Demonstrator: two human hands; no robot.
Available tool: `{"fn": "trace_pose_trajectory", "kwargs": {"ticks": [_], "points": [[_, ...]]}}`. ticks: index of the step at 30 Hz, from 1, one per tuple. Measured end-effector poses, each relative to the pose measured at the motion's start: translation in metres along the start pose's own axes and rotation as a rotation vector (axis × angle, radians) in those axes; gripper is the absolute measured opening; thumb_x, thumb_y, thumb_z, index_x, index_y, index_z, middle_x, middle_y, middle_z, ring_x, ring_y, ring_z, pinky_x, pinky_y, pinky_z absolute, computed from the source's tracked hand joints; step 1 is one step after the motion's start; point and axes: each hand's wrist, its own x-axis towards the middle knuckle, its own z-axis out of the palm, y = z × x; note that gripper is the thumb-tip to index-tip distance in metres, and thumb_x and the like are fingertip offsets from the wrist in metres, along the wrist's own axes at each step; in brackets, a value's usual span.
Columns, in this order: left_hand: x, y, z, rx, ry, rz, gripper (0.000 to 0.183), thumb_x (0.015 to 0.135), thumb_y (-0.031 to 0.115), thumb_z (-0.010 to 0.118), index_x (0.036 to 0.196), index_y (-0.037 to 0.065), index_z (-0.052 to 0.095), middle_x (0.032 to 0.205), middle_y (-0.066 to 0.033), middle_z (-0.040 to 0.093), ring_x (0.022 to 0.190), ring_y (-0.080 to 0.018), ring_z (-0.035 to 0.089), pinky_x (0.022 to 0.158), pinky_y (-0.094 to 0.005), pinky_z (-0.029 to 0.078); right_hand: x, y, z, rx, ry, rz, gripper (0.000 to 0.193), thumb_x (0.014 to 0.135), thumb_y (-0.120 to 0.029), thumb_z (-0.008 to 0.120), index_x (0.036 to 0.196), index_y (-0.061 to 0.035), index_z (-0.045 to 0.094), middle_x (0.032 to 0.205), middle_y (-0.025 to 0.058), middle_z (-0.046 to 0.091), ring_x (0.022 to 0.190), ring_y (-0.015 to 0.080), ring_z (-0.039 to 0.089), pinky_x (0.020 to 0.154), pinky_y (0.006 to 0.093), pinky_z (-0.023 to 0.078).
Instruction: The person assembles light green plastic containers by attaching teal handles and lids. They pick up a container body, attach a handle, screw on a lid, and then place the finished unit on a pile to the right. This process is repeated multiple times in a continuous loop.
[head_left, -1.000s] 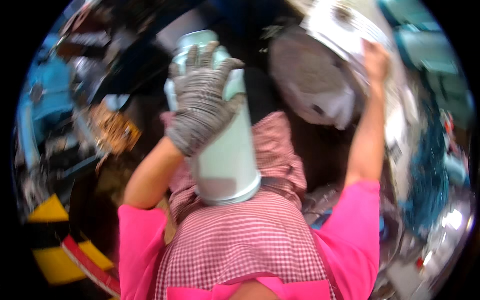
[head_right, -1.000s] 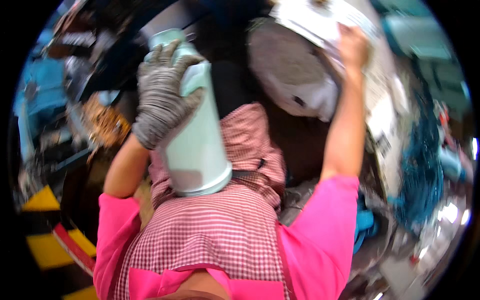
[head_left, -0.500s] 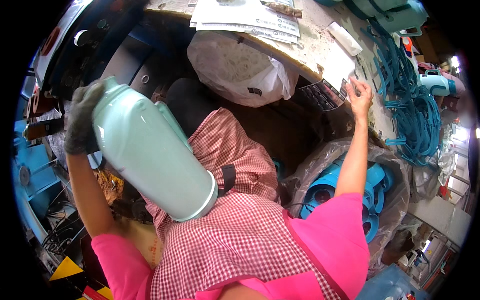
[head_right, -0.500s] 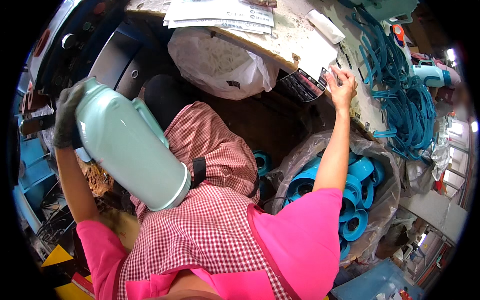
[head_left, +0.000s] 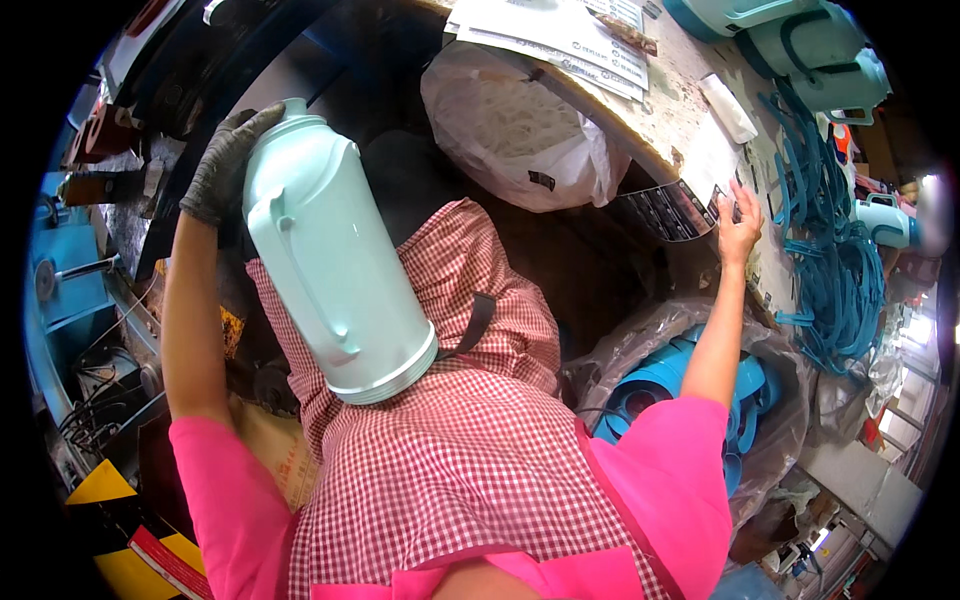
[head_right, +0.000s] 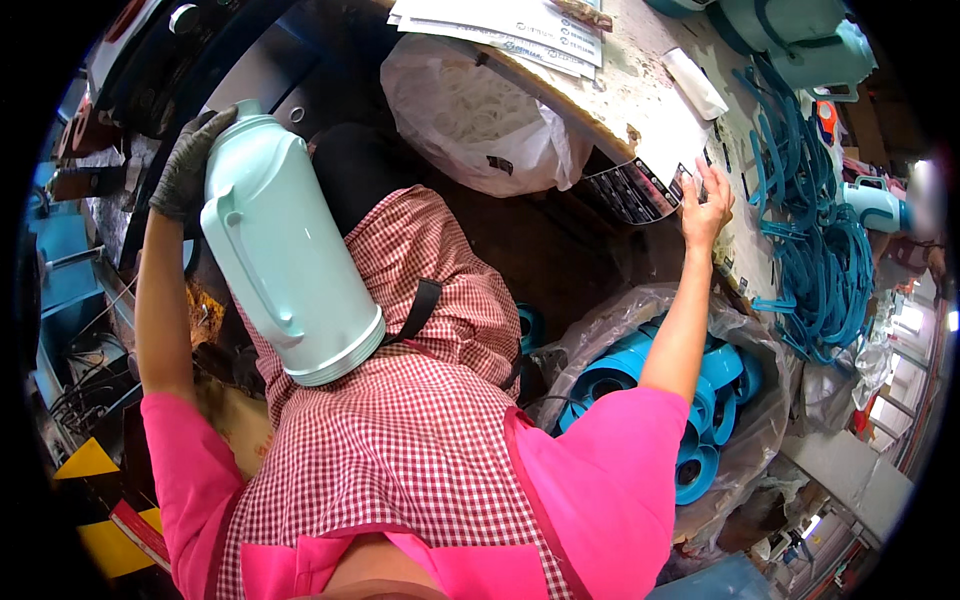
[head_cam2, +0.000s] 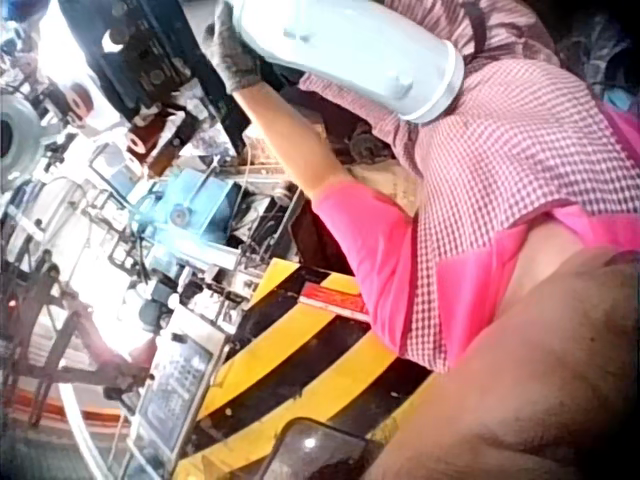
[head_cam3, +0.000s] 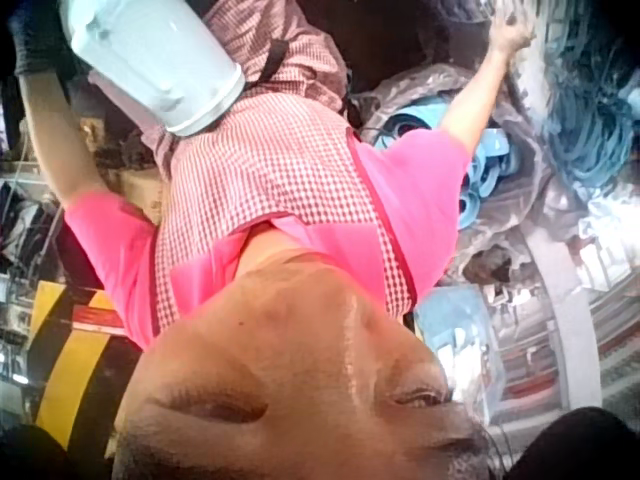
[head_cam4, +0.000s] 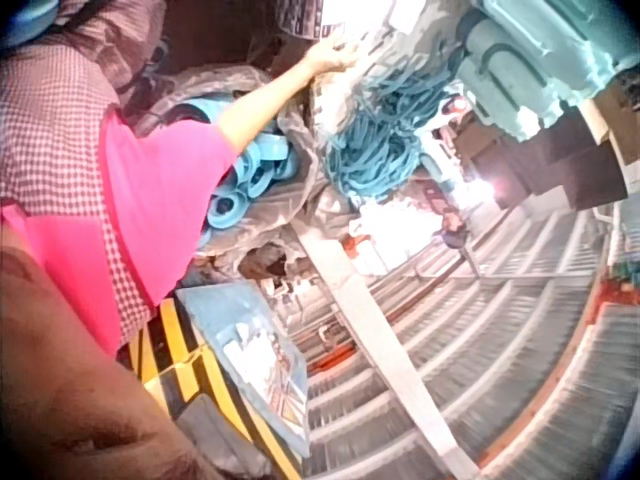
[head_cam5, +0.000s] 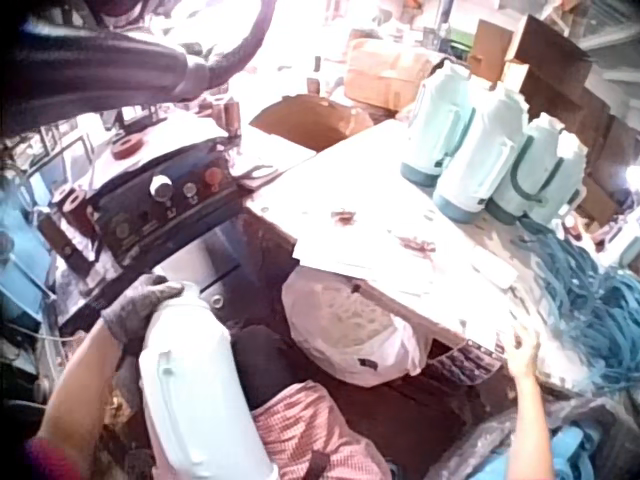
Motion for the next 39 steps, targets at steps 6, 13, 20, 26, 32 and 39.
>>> {"fn": "trace_pose_trajectory", "kwargs": {"ticks": [6, 13, 20, 26, 32, 39], "points": [[0.005, -0.016, 0.005, -0.029, 0.118, 0.002, 0.052, 0.079, 0.040, 0.076, 0.104, -0.004, 0.064, 0.089, -0.0127, 0.065, 0.077, -0.0171, 0.063, 0.072, -0.0298, 0.055, 0.012, 0.025, 0.004, 0.129, -0.108, 0.110, 0.026, 0.078, -0.020, 0.078, 0.103, -0.0173, 0.076, 0.117, 0.0067, 0.065, 0.108, 0.0239, 0.058, 0.097, 0.0364, 0.043], [0.004, -0.028, -0.003, -0.182, -0.015, 0.009, 0.030, 0.091, 0.027, 0.068, 0.107, 0.001, 0.067, 0.094, -0.0101, 0.069, 0.080, -0.0106, 0.067, 0.066, -0.0235, 0.057, 0.009, 0.025, -0.001, 0.152, -0.067, -0.029, 0.021, 0.076, -0.017, 0.079, 0.094, -0.0079, 0.076, 0.114, 0.0126, 0.068, 0.105, 0.0267, 0.062, 0.096, 0.0372, 0.044], [0.022, -0.047, 0.002, -0.377, 0.080, -0.056, 0.035, 0.084, 0.027, 0.074, 0.107, 0.002, 0.067, 0.093, -0.0114, 0.069, 0.080, -0.0243, 0.068, 0.072, -0.0366, 0.055, -0.063, -0.274, -0.015, 0.505, -0.474, -0.038, 0.010, 0.075, -0.008, 0.077, 0.083, -0.0042, 0.072, 0.108, 0.0110, 0.068, 0.101, 0.0239, 0.059, 0.095, 0.0362, 0.042], [0.015, -0.044, 0.012, -0.595, 0.030, -0.108, 0.022, 0.088, 0.022, 0.071, 0.097, 0.002, 0.070, 0.087, -0.0096, 0.072, 0.072, -0.0208, 0.070, 0.064, -0.0337, 0.058, -0.142, -0.406, 0.029, 1.181, -1.231, 0.172, 0.008, 0.080, -0.002, 0.073, 0.085, 0.0014, 0.068, 0.073, 0.0021, 0.066, 0.065, 0.0050, 0.058, 0.059, 0.0198, 0.046], [0.021, -0.050, 0.009, -0.541, 0.084, -0.033, 0.020, 0.088, 0.019, 0.072, 0.095, 0.001, 0.070, 0.085, -0.0088, 0.072, 0.069, -0.0193, 0.069, 0.062, -0.0311, 0.057, -0.146, -0.414, 0.030, 1.179, -1.224, 0.296, 0.011, 0.082, -0.005, 0.074, 0.086, 0.0035, 0.069, 0.071, 0.0030, 0.067, 0.063, 0.0047, 0.058, 0.058, 0.0190, 0.047], [0.018, -0.043, 0.014, -0.505, 0.087, -0.050, 0.024, 0.086, 0.023, 0.074, 0.096, 0.001, 0.071, 0.087, -0.0088, 0.072, 0.071, -0.0186, 0.069, 0.064, -0.0309, 0.056, -0.150, -0.423, 0.027, 1.123, -1.155, 0.276, 0.011, 0.082, -0.005, 0.074, 0.086, 0.0040, 0.069, 0.071, 0.0034, 0.068, 0.063, 0.0045, 0.059, 0.058, 0.0190, 0.047]]}}
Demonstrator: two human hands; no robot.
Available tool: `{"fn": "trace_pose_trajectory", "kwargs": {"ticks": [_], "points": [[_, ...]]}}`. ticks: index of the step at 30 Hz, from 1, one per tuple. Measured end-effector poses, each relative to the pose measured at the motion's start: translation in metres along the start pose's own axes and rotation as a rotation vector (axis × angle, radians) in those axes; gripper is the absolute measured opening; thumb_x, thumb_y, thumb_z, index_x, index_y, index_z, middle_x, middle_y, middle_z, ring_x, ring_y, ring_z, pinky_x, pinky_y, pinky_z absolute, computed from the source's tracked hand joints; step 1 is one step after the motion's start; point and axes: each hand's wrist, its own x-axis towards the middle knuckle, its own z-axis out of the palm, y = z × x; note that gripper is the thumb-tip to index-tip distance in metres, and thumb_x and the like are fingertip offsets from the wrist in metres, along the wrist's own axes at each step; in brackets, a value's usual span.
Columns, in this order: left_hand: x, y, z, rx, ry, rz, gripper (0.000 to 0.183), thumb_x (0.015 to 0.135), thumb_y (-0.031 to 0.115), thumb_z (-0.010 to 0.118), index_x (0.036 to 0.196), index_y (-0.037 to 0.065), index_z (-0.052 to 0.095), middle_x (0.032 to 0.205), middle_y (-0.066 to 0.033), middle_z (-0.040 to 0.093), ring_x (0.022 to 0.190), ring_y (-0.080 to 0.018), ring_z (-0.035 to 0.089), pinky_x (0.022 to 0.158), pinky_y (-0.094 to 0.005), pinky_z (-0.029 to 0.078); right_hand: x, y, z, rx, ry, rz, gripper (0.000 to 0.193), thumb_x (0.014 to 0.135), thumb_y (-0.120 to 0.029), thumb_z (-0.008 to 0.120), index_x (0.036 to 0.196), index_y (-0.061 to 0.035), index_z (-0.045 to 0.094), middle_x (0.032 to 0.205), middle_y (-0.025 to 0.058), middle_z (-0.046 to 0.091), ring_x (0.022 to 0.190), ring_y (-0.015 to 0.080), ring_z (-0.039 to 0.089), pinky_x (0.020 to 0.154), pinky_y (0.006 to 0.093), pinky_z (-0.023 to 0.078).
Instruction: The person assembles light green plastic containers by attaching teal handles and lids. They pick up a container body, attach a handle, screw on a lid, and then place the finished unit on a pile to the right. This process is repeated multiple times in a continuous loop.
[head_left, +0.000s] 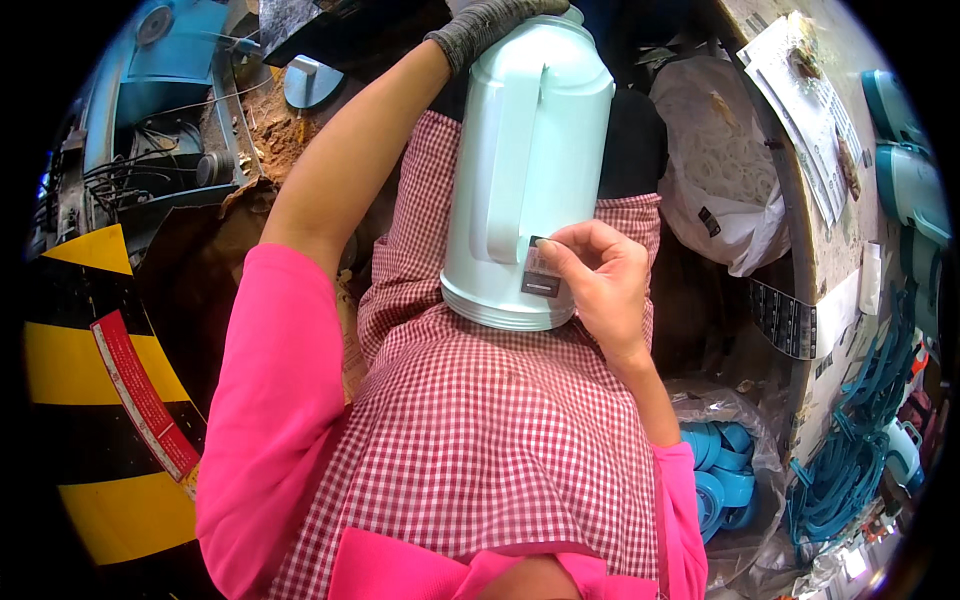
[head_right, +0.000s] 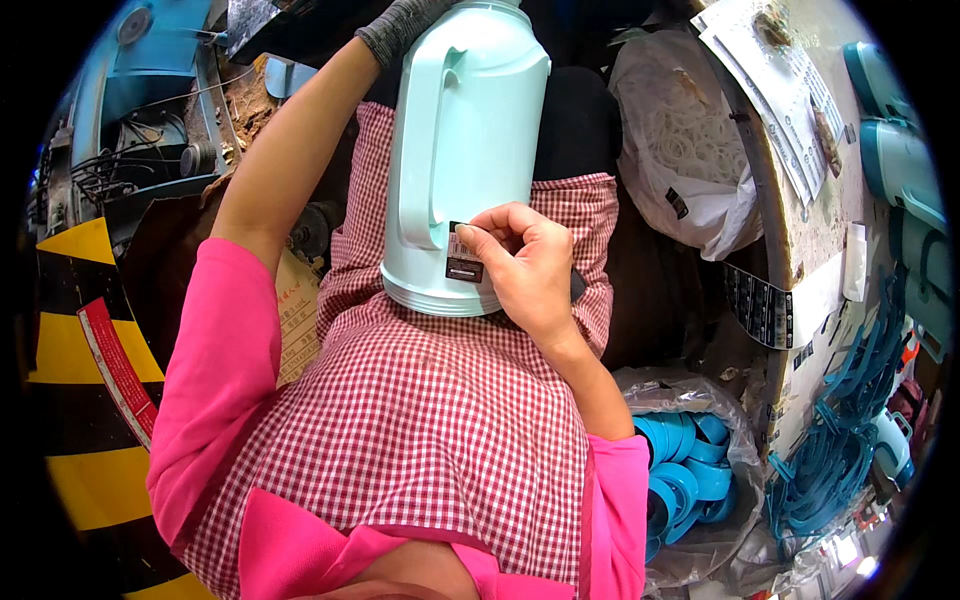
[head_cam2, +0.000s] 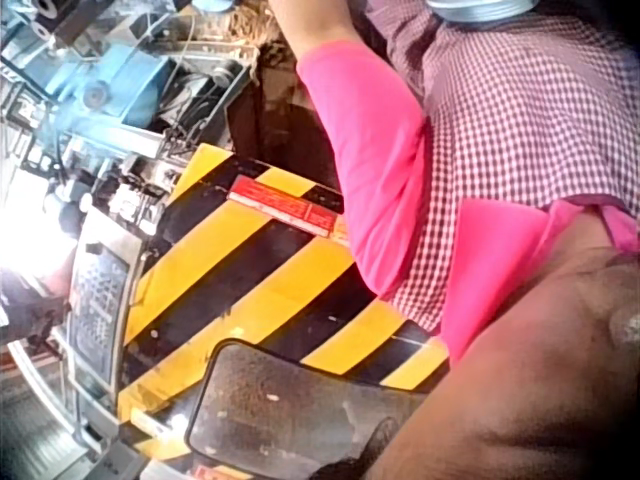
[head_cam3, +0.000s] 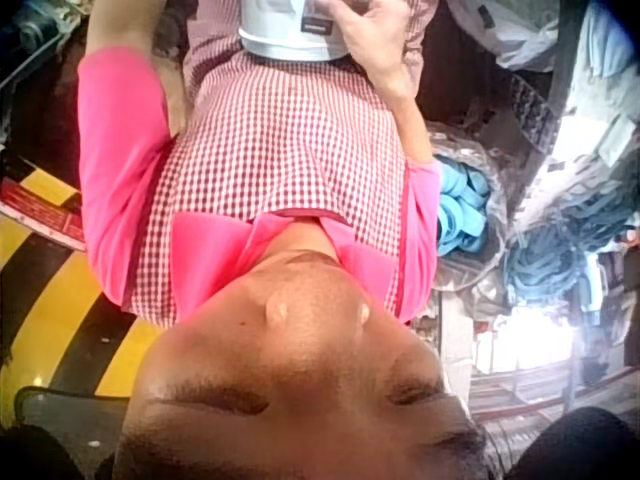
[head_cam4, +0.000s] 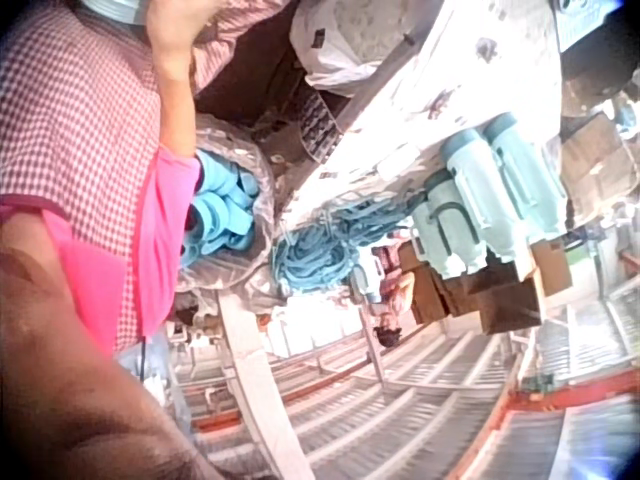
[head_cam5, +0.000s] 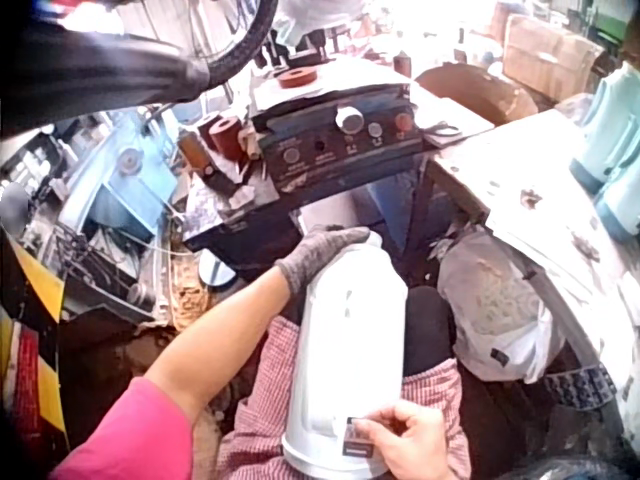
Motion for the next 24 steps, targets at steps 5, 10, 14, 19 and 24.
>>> {"fn": "trace_pose_trajectory", "kwargs": {"ticks": [5, 10, 14, 19, 24], "points": [[-0.005, 0.001, 0.004, 0.093, 0.041, 0.009, 0.031, 0.085, 0.026, 0.075, 0.101, 0.001, 0.070, 0.088, -0.0086, 0.072, 0.073, -0.0191, 0.070, 0.066, -0.0311, 0.057, -0.003, 0.003, 0.004, -0.193, 0.045, -0.073, 0.014, 0.080, -0.008, 0.076, 0.083, 0.0026, 0.068, 0.069, 0.0056, 0.067, 0.060, 0.0072, 0.060, 0.055, 0.0222, 0.047], [0.000, -0.011, -0.013, 0.291, 0.086, 0.088, 0.053, 0.073, 0.039, 0.084, 0.107, 0.001, 0.069, 0.093, -0.0134, 0.071, 0.075, -0.0197, 0.070, 0.069, -0.0302, 0.059, -0.006, 0.012, -0.003, -0.636, 0.122, -0.362, 0.043, 0.075, -0.037, 0.080, 0.078, -0.0033, 0.053, 0.057, 0.0052, 0.053, 0.049, 0.0162, 0.054, 0.048, 0.0311, 0.044], [0.000, -0.007, -0.027, 0.178, -0.026, 0.253, 0.055, 0.073, 0.040, 0.084, 0.106, -0.001, 0.068, 0.093, -0.0143, 0.071, 0.075, -0.0204, 0.071, 0.068, -0.0315, 0.060, 0.024, 0.026, -0.056, -0.679, 0.355, -0.449, 0.052, 0.072, -0.044, 0.082, 0.078, -0.0058, 0.048, 0.057, 0.0035, 0.048, 0.048, 0.0194, 0.048, 0.048, 0.0330, 0.043], [-0.026, 0.023, 0.046, 0.433, -0.033, 0.607, 0.032, 0.082, 0.036, 0.075, 0.091, 0.006, 0.066, 0.082, -0.0134, 0.070, 0.074, -0.0228, 0.069, 0.068, -0.0355, 0.056, 0.157, -0.038, -0.068, 0.207, 0.193, -0.564, 0.052, 0.072, -0.027, 0.085, 0.107, -0.0044, 0.054, 0.098, 0.0035, 0.056, 0.085, 0.0133, 0.055, 0.073, 0.0283, 0.048], [-0.052, 0.145, 0.096, 0.867, 0.472, 1.461, 0.022, 0.080, 0.014, 0.078, 0.093, 0.008, 0.061, 0.072, -0.0025, 0.065, 0.067, -0.0125, 0.065, 0.062, -0.0313, 0.053, 0.127, -0.131, -0.134, 0.268, 0.057, -0.562, 0.079, 0.071, -0.027, 0.070, 0.138, 0.0007, 0.041, 0.122, 0.0140, 0.057, 0.108, 0.0248, 0.057, 0.095, 0.0323, 0.045]]}}
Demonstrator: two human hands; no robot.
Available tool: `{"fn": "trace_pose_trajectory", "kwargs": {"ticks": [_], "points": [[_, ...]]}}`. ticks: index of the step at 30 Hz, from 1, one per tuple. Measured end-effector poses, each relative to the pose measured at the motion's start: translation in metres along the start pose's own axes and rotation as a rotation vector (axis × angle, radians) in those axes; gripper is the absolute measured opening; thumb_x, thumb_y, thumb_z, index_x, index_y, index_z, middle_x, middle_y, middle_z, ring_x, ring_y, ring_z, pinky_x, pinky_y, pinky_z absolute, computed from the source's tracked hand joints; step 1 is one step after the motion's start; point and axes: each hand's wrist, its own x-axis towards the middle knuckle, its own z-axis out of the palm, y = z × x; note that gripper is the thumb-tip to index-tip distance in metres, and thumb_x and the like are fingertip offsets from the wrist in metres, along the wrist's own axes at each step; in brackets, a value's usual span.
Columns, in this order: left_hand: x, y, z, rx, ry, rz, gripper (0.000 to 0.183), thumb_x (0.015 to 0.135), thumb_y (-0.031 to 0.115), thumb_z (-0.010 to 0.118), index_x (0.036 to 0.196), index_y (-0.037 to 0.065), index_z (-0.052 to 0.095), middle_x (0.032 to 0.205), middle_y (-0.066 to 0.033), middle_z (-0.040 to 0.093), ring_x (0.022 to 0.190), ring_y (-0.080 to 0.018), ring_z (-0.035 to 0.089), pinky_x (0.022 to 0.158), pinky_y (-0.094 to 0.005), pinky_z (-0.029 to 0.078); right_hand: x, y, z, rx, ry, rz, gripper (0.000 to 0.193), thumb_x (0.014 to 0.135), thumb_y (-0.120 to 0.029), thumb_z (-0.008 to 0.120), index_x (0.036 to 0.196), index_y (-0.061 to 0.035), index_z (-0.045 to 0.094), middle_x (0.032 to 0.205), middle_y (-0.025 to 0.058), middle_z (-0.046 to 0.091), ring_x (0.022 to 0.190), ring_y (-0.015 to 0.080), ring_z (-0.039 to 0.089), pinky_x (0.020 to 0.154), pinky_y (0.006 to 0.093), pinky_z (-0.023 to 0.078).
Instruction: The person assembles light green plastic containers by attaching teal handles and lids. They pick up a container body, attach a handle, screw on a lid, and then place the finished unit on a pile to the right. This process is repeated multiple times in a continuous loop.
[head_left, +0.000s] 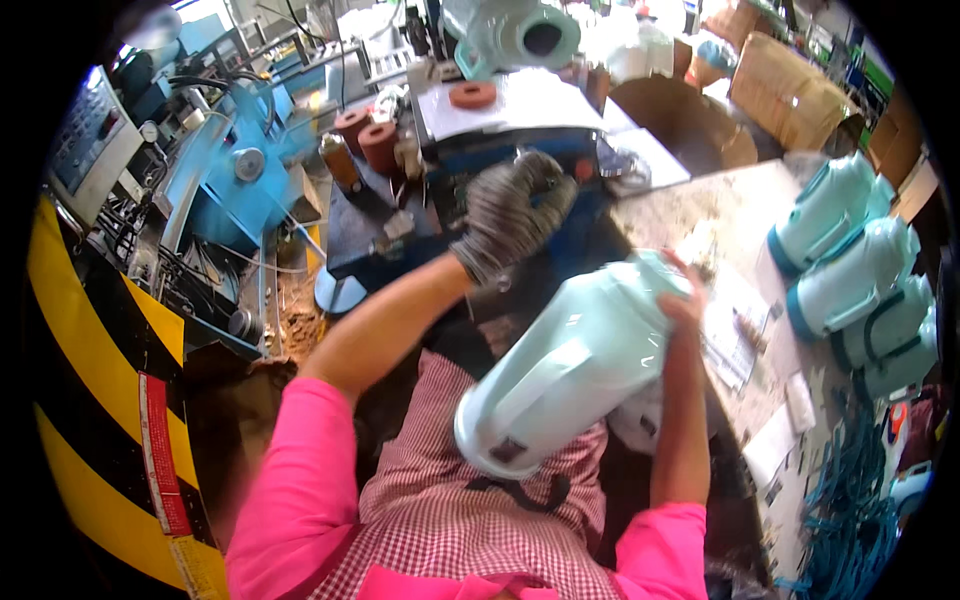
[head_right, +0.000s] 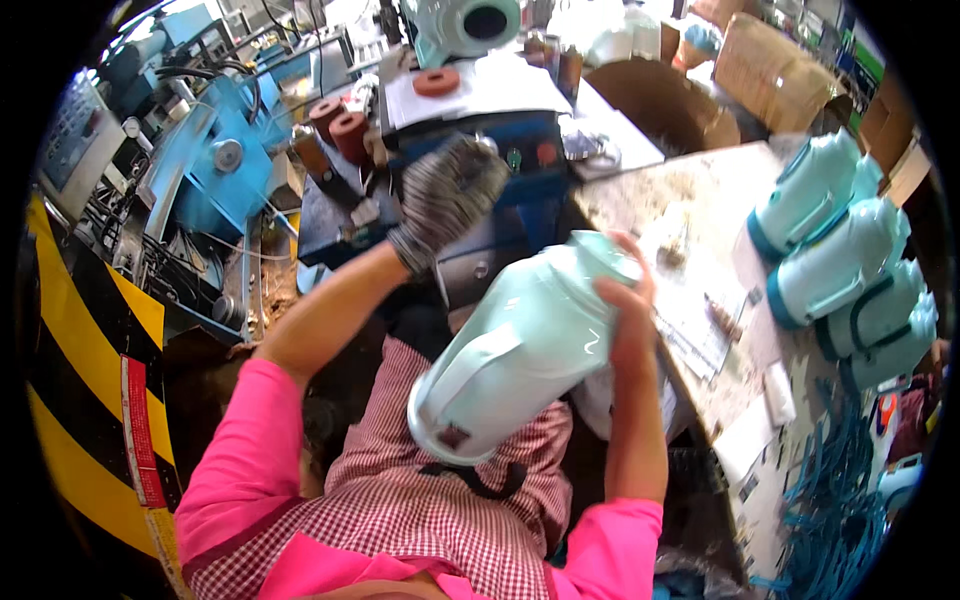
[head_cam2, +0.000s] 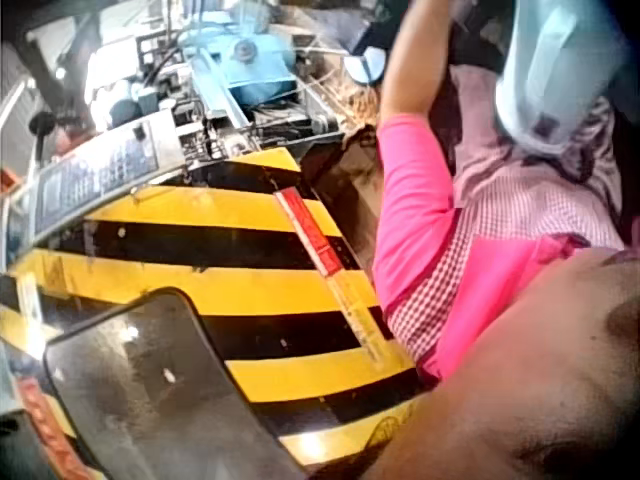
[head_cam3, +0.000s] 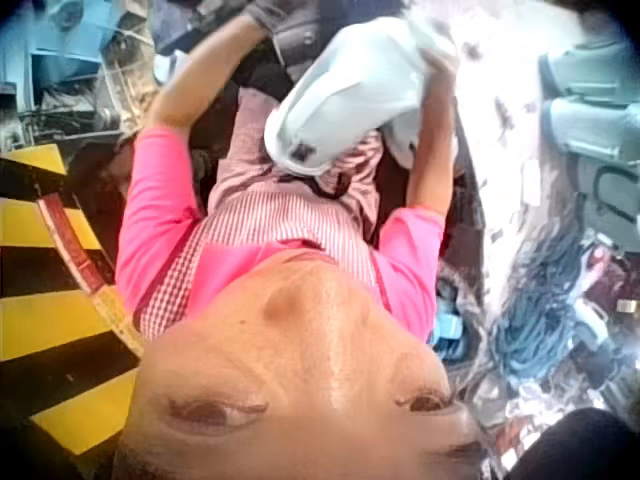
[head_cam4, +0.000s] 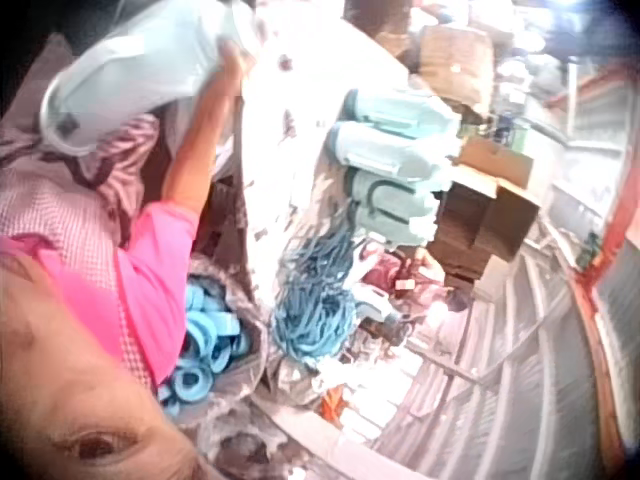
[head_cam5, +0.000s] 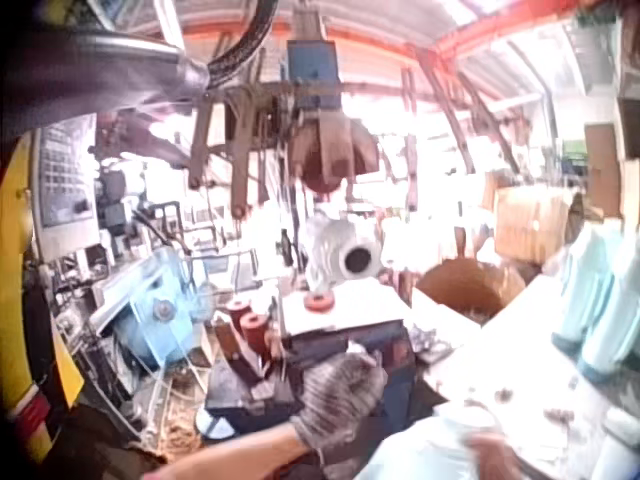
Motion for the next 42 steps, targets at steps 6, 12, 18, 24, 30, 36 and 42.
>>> {"fn": "trace_pose_trajectory", "kwargs": {"ticks": [6, 12, 18, 24, 30, 36, 42], "points": [[0.157, -0.077, -0.030, 0.934, 0.003, 0.382, 0.058, 0.076, 0.034, 0.074, 0.129, 0.019, 0.055, 0.142, -0.0211, 0.039, 0.127, -0.0433, 0.041, 0.101, -0.0527, 0.040, -0.001, -0.087, -0.072, -0.367, 0.184, -0.385, 0.100, 0.049, -0.038, 0.092, 0.133, -0.0038, 0.048, 0.133, 0.0113, 0.050, 0.124, 0.0275, 0.048, 0.106, 0.0424, 0.040], [0.143, -0.017, -0.018, 0.411, 0.027, 0.624, 0.053, 0.074, 0.027, 0.071, 0.119, 0.002, 0.059, 0.133, -0.0173, 0.051, 0.123, -0.0329, 0.050, 0.101, -0.0507, 0.041, 0.032, -0.085, -0.076, -0.404, 0.314, -0.681, 0.083, 0.062, -0.020, 0.088, 0.132, -0.0030, 0.046, 0.135, 0.0127, 0.051, 0.127, 0.0278, 0.046, 0.110, 0.0425, 0.035], [0.034, 0.138, -0.153, 0.129, -0.233, 0.533, 0.036, 0.074, 0.018, 0.074, 0.103, -0.001, 0.065, 0.118, -0.0239, 0.061, 0.109, -0.0403, 0.060, 0.086, -0.0474, 0.053, 0.110, -0.080, -0.050, -0.200, 0.212, -0.783, 0.071, 0.068, -0.006, 0.083, 0.130, -0.0013, 0.047, 0.130, 0.0099, 0.053, 0.121, 0.0232, 0.050, 0.107, 0.0384, 0.037], [-0.008, 0.076, -0.220, 0.095, -0.363, -0.139, 0.041, 0.063, 0.033, 0.087, 0.087, 0.003, 0.073, 0.120, -0.0176, 0.062, 0.104, -0.0309, 0.065, 0.088, -0.0376, 0.051, 0.144, -0.073, 0.127, -0.337, 0.151, -1.052, 0.077, 0.064, -0.024, 0.091, 0.124, -0.0025, 0.048, 0.125, 0.0130, 0.051, 0.115, 0.0226, 0.052, 0.098, 0.0347, 0.043], [-0.008, 0.050, -0.225, -0.072, -0.658, -0.288, 0.041, 0.060, 0.027, 0.090, 0.085, 0.001, 0.071, 0.127, -0.0173, 0.058, 0.111, -0.0317, 0.061, 0.091, -0.0355, 0.048, 0.260, -0.026, 0.196, -0.791, 0.284, -1.105, 0.087, 0.057, -0.031, 0.091, 0.127, -0.0045, 0.045, 0.119, 0.0161, 0.053, 0.111, 0.0339, 0.052, 0.097, 0.0418, 0.041], [-0.047, 0.055, -0.271, -0.041, -0.234, -0.925, 0.028, 0.082, 0.011, 0.071, 0.105, -0.001, 0.062, 0.110, -0.0077, 0.062, 0.102, -0.0163, 0.057, 0.083, -0.0302, 0.048, 0.249, 0.092, 0.127, -0.765, 0.214, -0.783, 0.065, 0.067, -0.015, 0.080, 0.123, -0.0053, 0.049, 0.118, 0.0172, 0.056, 0.110, 0.0345, 0.053, 0.094, 0.0441, 0.043], [-0.073, 0.043, -0.291, -0.099, -0.218, -0.708, 0.072, 0.085, 0.046, 0.065, 0.134, -0.002, 0.047, 0.125, -0.0153, 0.056, 0.111, -0.0221, 0.055, 0.096, -0.0373, 0.044, 0.211, 0.174, 0.071, -1.233, -0.042, -0.440, 0.054, 0.064, -0.010, 0.067, 0.117, -0.0113, 0.058, 0.100, 0.0186, 0.065, 0.100, 0.0372, 0.061, 0.088, 0.0466, 0.048]]}}
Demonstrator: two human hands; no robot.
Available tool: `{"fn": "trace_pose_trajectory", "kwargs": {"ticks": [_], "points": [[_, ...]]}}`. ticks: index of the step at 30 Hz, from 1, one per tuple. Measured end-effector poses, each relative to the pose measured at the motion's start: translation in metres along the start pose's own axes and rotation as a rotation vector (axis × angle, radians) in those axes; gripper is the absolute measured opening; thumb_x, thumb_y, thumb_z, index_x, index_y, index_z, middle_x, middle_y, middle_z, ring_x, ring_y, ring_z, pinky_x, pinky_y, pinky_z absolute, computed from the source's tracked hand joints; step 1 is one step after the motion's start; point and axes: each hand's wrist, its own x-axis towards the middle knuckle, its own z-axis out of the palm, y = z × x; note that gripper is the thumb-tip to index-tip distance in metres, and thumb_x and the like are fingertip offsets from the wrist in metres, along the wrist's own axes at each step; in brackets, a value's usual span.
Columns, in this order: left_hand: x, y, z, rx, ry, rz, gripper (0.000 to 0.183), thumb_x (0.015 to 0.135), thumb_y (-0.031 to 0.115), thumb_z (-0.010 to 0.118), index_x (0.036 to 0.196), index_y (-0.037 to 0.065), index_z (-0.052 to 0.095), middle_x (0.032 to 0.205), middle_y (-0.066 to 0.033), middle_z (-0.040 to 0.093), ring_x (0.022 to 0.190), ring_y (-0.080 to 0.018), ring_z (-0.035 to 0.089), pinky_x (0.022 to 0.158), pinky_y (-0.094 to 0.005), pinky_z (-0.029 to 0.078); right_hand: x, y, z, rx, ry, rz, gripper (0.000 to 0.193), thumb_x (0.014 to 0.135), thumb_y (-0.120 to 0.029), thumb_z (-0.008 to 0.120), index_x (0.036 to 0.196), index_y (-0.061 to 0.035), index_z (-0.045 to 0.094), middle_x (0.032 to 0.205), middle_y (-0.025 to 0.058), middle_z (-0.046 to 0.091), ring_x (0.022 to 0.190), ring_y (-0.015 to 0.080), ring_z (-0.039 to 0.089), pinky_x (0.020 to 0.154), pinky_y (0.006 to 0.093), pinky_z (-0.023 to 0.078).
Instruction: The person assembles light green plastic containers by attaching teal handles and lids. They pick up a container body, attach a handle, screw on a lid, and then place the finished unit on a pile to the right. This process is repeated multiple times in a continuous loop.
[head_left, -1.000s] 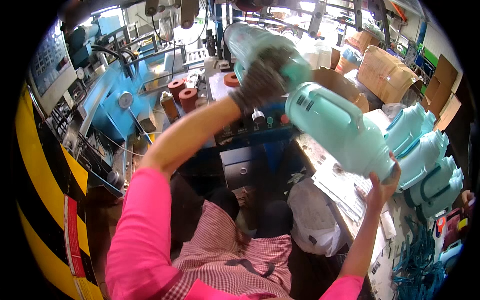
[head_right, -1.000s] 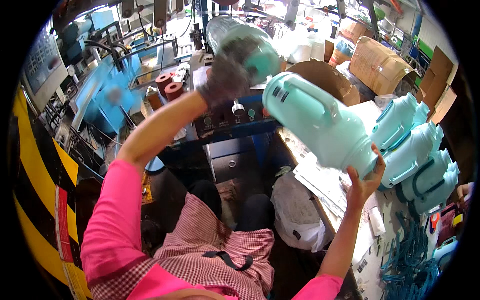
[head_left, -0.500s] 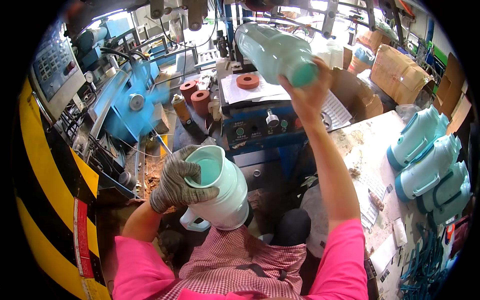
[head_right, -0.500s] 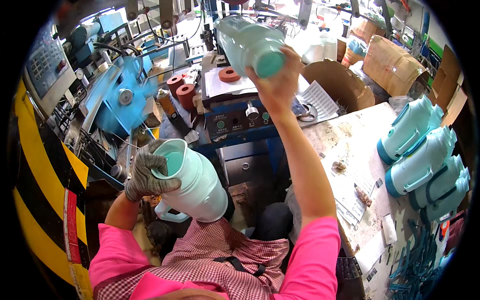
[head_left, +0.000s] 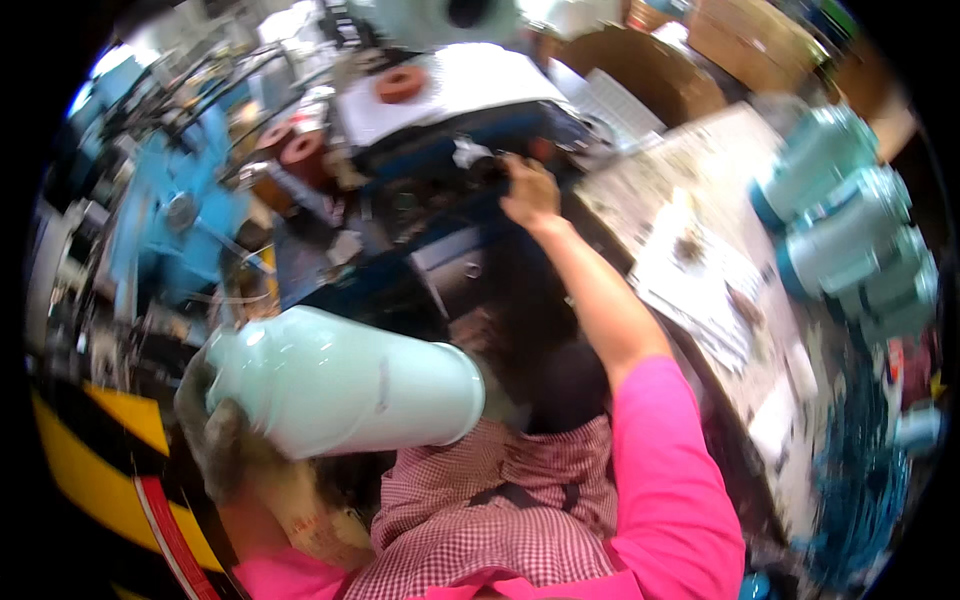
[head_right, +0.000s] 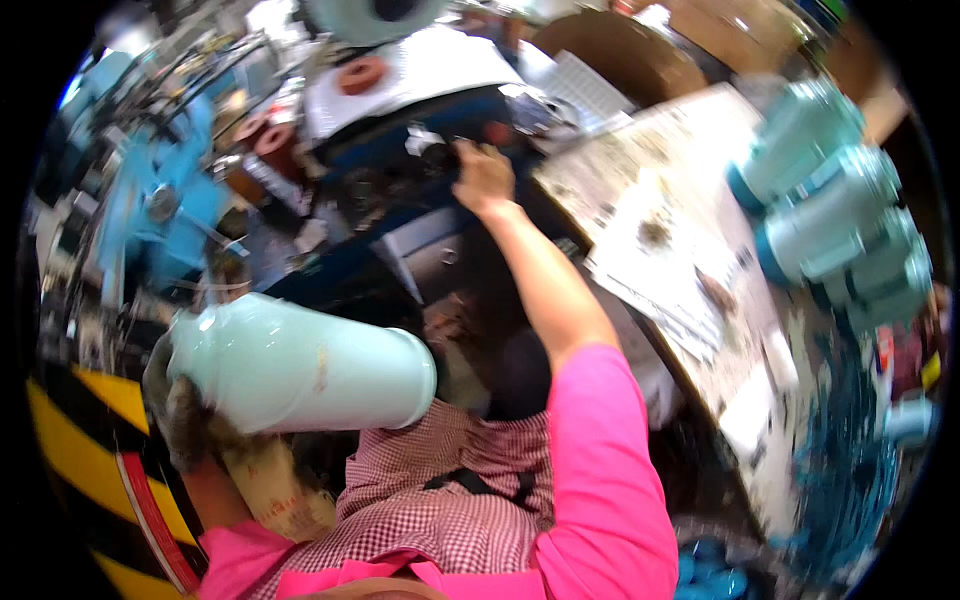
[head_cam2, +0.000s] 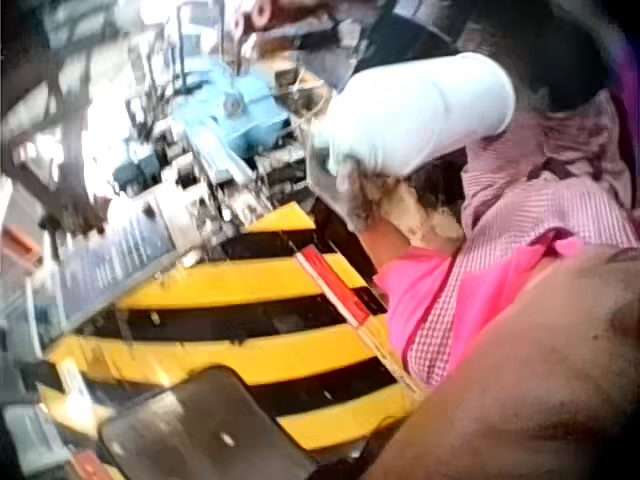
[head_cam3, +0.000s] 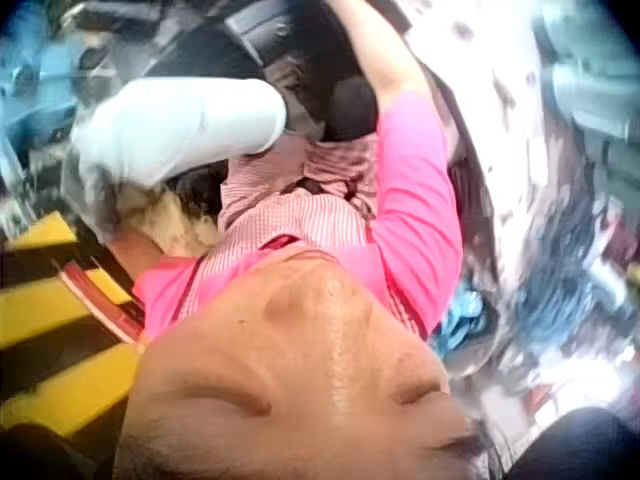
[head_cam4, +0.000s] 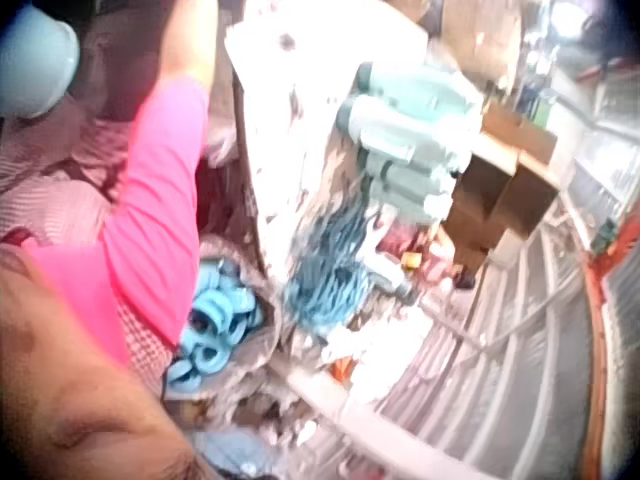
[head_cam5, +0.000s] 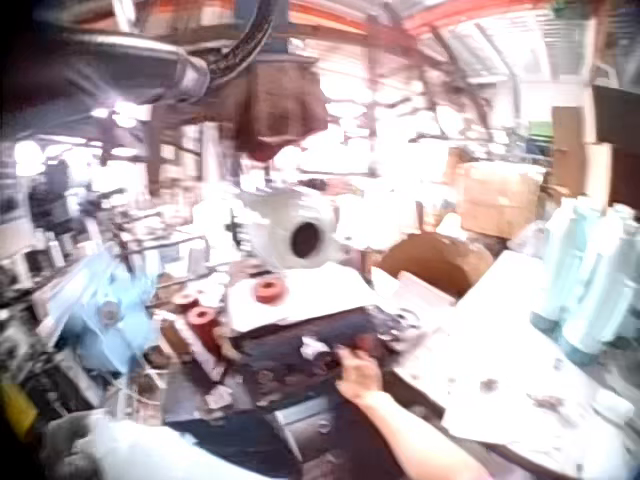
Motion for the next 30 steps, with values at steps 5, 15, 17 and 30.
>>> {"fn": "trace_pose_trajectory", "kwargs": {"ticks": [5, 15, 17, 30], "points": [[0.009, -0.030, 0.021, 0.064, 0.036, 0.157, 0.061, 0.084, 0.046, 0.066, 0.124, 0.004, 0.049, 0.118, -0.0147, 0.058, 0.106, -0.0249, 0.058, 0.095, -0.0412, 0.045, -0.015, -0.005, -0.009, 0.282, -0.203, 0.254, 0.059, 0.072, -0.027, 0.072, 0.124, -0.0085, 0.050, 0.124, 0.0218, 0.058, 0.117, 0.0366, 0.056, 0.097, 0.0449, 0.047], [0.017, -0.019, 0.107, -0.029, -0.104, 0.488, 0.039, 0.081, 0.044, 0.067, 0.104, 0.015, 0.053, 0.103, -0.0135, 0.063, 0.097, -0.0306, 0.063, 0.093, -0.0490, 0.048, -0.345, 0.125, -0.295, 0.083, 0.668, 0.659, 0.009, 0.089, -0.011, 0.066, 0.093, -0.0034, 0.063, 0.083, 0.0016, 0.063, 0.074, 0.0100, 0.058, 0.068, 0.0247, 0.048], [0.010, -0.009, 0.125, -0.088, -0.144, 0.571, 0.035, 0.081, 0.044, 0.067, 0.099, 0.018, 0.054, 0.100, -0.0133, 0.063, 0.095, -0.0317, 0.064, 0.093, -0.0506, 0.048, -0.405, 0.159, -0.382, -0.286, 0.821, 0.707, 0.015, 0.087, -0.016, 0.070, 0.096, -0.0046, 0.065, 0.087, 0.0036, 0.067, 0.076, 0.0134, 0.061, 0.071, 0.0289, 0.050], [0.009, 0.059, 0.207, -0.449, -1.398, 0.609, 0.075, 0.055, 0.065, 0.083, 0.107, 0.013, 0.068, 0.116, -0.0152, 0.064, 0.109, -0.0317, 0.064, 0.092, -0.0422, 0.051, -0.418, 0.127, -0.569, -0.407, 1.075, 1.014, 0.041, 0.090, -0.017, 0.052, 0.120, 0.0121, 0.050, 0.074, 0.0174, 0.070, 0.053, 0.0242, 0.063, 0.050, 0.0341, 0.050]]}}
